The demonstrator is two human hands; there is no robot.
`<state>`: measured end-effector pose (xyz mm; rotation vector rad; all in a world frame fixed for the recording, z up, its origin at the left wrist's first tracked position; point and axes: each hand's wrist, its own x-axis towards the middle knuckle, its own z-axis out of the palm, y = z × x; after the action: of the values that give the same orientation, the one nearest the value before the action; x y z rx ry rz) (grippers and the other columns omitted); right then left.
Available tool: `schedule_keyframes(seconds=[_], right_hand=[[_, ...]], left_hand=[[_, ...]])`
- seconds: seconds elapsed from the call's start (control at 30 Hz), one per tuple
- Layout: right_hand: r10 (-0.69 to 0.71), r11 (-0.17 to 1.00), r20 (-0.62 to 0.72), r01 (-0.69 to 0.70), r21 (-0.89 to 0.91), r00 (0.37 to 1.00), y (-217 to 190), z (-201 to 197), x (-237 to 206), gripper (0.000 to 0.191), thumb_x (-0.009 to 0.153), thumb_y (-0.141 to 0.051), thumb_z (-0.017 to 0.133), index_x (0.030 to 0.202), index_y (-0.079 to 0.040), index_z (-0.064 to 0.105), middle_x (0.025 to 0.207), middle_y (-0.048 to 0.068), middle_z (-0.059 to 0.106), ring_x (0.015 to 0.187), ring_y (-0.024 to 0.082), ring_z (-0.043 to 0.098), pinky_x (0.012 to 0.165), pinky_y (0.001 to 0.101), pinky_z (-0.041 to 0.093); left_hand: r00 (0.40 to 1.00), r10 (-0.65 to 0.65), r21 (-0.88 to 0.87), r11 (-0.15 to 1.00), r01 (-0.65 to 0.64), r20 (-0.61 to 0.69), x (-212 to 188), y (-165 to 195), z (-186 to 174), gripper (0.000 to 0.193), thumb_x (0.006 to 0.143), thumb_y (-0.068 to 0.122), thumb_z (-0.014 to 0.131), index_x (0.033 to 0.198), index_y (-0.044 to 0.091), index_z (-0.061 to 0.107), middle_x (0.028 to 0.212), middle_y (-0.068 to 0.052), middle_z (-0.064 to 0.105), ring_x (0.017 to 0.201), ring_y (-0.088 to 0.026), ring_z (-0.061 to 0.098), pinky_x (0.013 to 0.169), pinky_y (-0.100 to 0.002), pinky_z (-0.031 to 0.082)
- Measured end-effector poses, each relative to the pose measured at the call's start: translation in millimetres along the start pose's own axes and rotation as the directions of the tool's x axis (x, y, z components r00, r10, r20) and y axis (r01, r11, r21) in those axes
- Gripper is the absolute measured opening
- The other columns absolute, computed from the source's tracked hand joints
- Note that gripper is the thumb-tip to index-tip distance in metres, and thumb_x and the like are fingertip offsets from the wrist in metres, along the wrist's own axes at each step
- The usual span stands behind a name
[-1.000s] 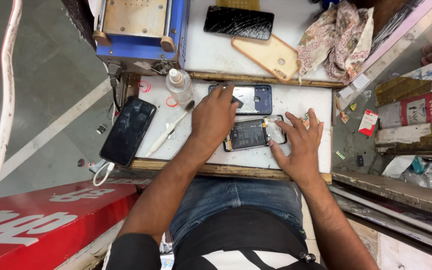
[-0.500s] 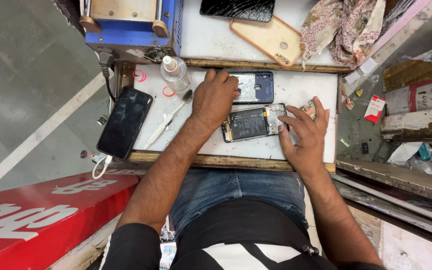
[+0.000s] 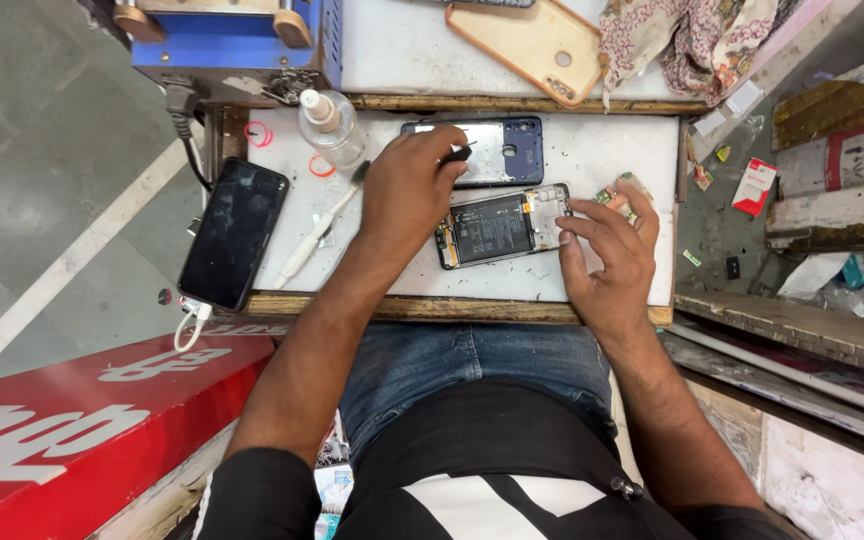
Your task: The person cleans a disassembled smartphone motherboard with a toothbrush, brushing its surface while holding it in one hand. They then set the board aside and work on the phone frame, prying at small components on the midframe and lifting a cover plate from the device.
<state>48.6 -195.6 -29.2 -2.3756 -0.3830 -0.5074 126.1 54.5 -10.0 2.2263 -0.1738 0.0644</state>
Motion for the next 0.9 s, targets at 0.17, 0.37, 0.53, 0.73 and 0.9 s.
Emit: schedule_keyframes(seconds=[0.17, 0.37, 0.53, 0.73, 0.9], right_hand=[[0.233, 0.881, 0.190, -0.290, 0.374, 0.954, -35.5, -1.9, -1.9, 0.024, 0.098, -0.002, 0.072, 0.122, -0.003, 0.071, 0.110, 0.007, 0.076, 0.102, 0.016, 0.070, 0.092, 0.0291, 0.057], [0.285, 0.562, 0.440, -0.521, 0.643, 0.851, -54.6, 7.2, 8.0, 0.038, 0.100, 0.001, 0.068, 0.138, 0.003, 0.063, 0.103, 0.007, 0.070, 0.086, 0.006, 0.063, 0.076, 0.0198, 0.054], [0.261, 0.485, 0.459, -0.526, 0.699, 0.849, -48.4, 3.6, 5.9, 0.031, 0.101, 0.001, 0.067, 0.131, 0.005, 0.063, 0.104, 0.006, 0.070, 0.088, 0.006, 0.065, 0.077, 0.0200, 0.057], [0.318, 0.522, 0.395, -0.507, 0.686, 0.862, -42.1, 9.9, -5.5, 0.014, 0.108, -0.005, 0.064, 0.119, 0.005, 0.067, 0.096, 0.007, 0.070, 0.080, 0.006, 0.064, 0.072, 0.0208, 0.056], [0.274, 0.613, 0.363, -0.453, 0.648, 0.891, -45.5, 6.1, -1.5, 0.019, 0.113, -0.011, 0.061, 0.118, 0.005, 0.069, 0.097, 0.008, 0.072, 0.085, 0.007, 0.067, 0.076, 0.0216, 0.057]], left_hand=[[0.960, -0.194, -0.680, 0.678, 0.280, 0.201, -53.2, 12.1, 4.5, 0.045, 0.098, 0.001, 0.070, 0.142, 0.006, 0.063, 0.113, -0.011, 0.069, 0.092, -0.010, 0.066, 0.078, -0.024, 0.058], [0.968, -0.081, -0.809, 0.535, 0.245, 0.239, -90.9, 27.9, 6.7, 0.052, 0.102, -0.002, 0.066, 0.151, -0.001, 0.050, 0.125, -0.013, 0.070, 0.110, -0.011, 0.068, 0.096, -0.025, 0.058], [0.959, -0.123, -0.729, 0.628, 0.274, 0.254, -95.9, 39.7, 1.8, 0.052, 0.101, -0.001, 0.066, 0.150, 0.004, 0.052, 0.123, -0.012, 0.073, 0.110, -0.012, 0.070, 0.094, -0.025, 0.061], [0.975, -0.113, -0.580, 0.788, 0.205, 0.192, -102.6, 54.0, 5.4, 0.048, 0.097, 0.002, 0.070, 0.144, 0.008, 0.060, 0.114, -0.011, 0.074, 0.102, -0.013, 0.076, 0.084, -0.024, 0.066], [0.976, -0.135, -0.651, 0.728, 0.216, 0.172, -105.3, 54.4, 3.6, 0.047, 0.098, 0.001, 0.070, 0.144, 0.006, 0.059, 0.118, -0.014, 0.073, 0.105, -0.014, 0.075, 0.085, -0.025, 0.067]])
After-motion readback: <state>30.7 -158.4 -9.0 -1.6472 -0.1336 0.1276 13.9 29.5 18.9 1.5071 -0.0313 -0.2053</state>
